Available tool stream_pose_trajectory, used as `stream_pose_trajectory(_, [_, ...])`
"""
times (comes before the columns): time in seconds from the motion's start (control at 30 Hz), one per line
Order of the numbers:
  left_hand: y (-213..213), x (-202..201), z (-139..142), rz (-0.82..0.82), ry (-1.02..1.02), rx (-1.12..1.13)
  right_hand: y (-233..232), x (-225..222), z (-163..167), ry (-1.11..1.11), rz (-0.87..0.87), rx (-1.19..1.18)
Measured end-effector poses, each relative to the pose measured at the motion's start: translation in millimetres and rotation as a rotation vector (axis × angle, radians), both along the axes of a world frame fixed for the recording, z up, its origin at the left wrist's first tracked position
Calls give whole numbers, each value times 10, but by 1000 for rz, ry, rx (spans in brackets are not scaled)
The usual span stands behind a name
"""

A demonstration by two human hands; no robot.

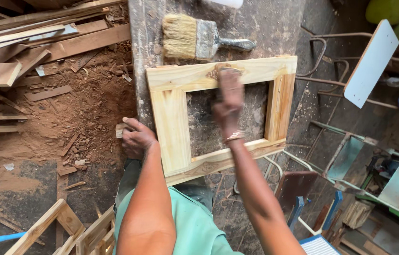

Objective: The person sands a wooden frame using a sanding block, focusing on the edges and corners. They flip the frame over to sand the other side and use a brush to sweep away sawdust from the surface.

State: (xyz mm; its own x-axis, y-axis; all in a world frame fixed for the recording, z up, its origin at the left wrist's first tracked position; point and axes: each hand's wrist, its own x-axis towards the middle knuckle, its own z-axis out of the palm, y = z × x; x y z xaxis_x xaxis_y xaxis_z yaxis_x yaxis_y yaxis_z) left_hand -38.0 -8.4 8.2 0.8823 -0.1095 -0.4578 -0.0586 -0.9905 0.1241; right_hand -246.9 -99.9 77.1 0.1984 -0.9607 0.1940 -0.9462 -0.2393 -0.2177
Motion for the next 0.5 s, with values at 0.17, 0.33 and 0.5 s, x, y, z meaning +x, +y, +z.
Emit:
stream_pose_trajectory(0.17, [139, -101, -15, -2, -97, -100, 314, 190, 243, 40, 42, 214])
stream_pose_trajectory(0.33, [111, -80, 28, -15, -52, -11, -318, -574, 504, 100, -522, 399])
stream_pose_trajectory(0.5, [126, -19, 86, -57, -95, -2, -658, -523, 272, 43, -518, 435])
